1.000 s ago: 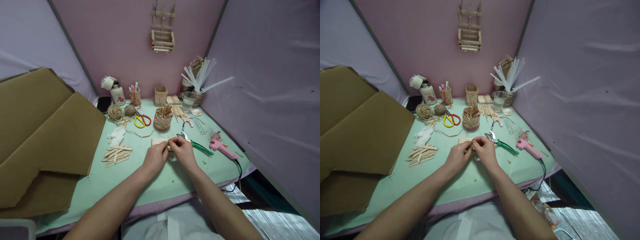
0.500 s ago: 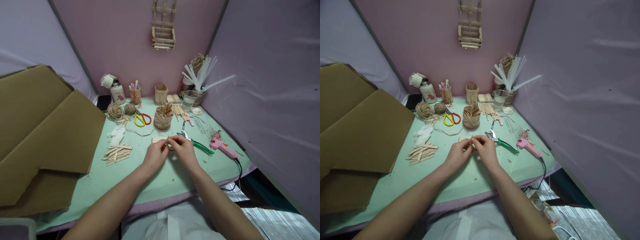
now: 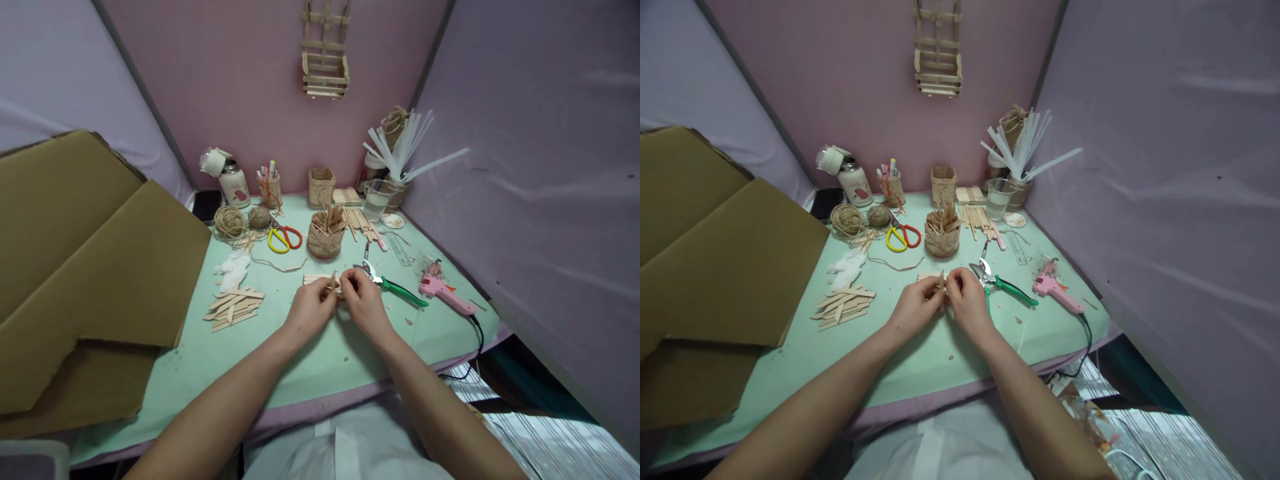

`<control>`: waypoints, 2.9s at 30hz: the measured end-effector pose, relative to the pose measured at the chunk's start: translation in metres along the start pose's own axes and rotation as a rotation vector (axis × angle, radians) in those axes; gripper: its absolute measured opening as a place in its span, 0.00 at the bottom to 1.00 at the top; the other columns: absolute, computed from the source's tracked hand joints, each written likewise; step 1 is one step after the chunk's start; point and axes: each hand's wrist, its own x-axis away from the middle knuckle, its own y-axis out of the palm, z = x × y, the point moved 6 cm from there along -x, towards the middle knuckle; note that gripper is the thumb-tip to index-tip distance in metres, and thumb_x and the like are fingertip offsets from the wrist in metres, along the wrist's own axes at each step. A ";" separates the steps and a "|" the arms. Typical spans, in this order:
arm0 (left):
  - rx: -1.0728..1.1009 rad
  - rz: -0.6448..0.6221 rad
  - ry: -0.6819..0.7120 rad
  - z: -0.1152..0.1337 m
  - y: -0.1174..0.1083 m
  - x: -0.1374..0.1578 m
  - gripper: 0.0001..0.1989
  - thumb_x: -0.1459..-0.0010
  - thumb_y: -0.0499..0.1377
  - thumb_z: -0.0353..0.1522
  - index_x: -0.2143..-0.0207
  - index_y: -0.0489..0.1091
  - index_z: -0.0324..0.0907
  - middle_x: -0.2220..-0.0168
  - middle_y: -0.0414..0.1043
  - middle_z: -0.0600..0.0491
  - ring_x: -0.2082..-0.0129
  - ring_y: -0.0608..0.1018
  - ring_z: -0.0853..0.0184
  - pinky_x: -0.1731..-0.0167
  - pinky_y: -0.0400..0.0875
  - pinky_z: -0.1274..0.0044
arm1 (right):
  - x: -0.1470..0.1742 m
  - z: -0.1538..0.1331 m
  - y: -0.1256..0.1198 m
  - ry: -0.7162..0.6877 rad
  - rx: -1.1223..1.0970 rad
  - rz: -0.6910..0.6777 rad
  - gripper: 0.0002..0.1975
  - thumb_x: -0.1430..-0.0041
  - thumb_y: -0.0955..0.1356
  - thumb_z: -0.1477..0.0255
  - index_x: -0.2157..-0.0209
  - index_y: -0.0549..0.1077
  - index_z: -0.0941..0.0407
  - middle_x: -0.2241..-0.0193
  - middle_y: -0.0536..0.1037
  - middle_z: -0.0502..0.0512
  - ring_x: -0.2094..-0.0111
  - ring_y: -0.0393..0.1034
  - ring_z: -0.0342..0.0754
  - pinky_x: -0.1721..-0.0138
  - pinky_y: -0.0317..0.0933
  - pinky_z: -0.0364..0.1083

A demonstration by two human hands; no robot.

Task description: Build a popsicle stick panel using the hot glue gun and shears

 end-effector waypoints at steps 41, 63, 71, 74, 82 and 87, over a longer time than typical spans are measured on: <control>-0.228 0.083 0.052 0.006 -0.005 0.004 0.09 0.40 0.54 0.29 0.69 0.74 0.41 0.72 0.76 0.52 0.72 0.73 0.68 0.69 0.62 0.78 | -0.007 0.005 0.001 0.028 -0.086 -0.044 0.09 0.46 0.67 0.64 0.71 0.75 0.55 0.71 0.79 0.54 0.68 0.72 0.50 0.64 0.65 0.48; -0.260 0.175 0.069 0.018 -0.037 -0.002 0.10 0.40 0.53 0.29 0.63 0.74 0.42 0.68 0.78 0.52 0.68 0.76 0.66 0.66 0.65 0.77 | 0.018 -0.037 -0.006 -0.098 -0.019 -0.239 0.11 0.37 0.56 0.68 0.75 0.58 0.52 0.78 0.59 0.46 0.75 0.54 0.44 0.73 0.51 0.44; -0.405 0.317 -0.016 -0.001 -0.157 0.025 0.12 0.41 0.54 0.31 0.62 0.78 0.44 0.61 0.80 0.49 0.62 0.78 0.61 0.62 0.67 0.74 | 0.046 -0.063 -0.013 -0.175 0.283 -0.921 0.18 0.32 0.57 0.64 0.77 0.59 0.53 0.78 0.62 0.47 0.76 0.57 0.43 0.74 0.54 0.42; -0.423 0.421 -0.132 -0.022 -0.195 0.042 0.10 0.44 0.56 0.32 0.68 0.78 0.44 0.67 0.79 0.50 0.67 0.77 0.62 0.68 0.66 0.75 | 0.045 -0.078 -0.006 -0.342 0.286 -1.075 0.09 0.34 0.60 0.73 0.62 0.71 0.52 0.60 0.73 0.53 0.60 0.69 0.45 0.59 0.62 0.44; 0.018 0.930 -0.042 -0.045 -0.219 0.060 0.10 0.39 0.52 0.36 0.65 0.70 0.42 0.75 0.70 0.56 0.74 0.72 0.69 0.70 0.66 0.79 | -0.041 -0.097 0.126 -0.696 0.526 -0.802 0.17 0.38 0.62 0.83 0.52 0.74 0.57 0.55 0.77 0.61 0.55 0.72 0.51 0.55 0.64 0.48; 0.062 1.034 0.051 -0.039 -0.222 0.067 0.10 0.38 0.52 0.36 0.66 0.70 0.41 0.76 0.69 0.56 0.74 0.71 0.71 0.71 0.66 0.80 | -0.060 -0.097 0.216 -0.815 0.622 -0.912 0.18 0.46 0.69 0.83 0.55 0.77 0.54 0.51 0.74 0.60 0.47 0.66 0.55 0.51 0.62 0.49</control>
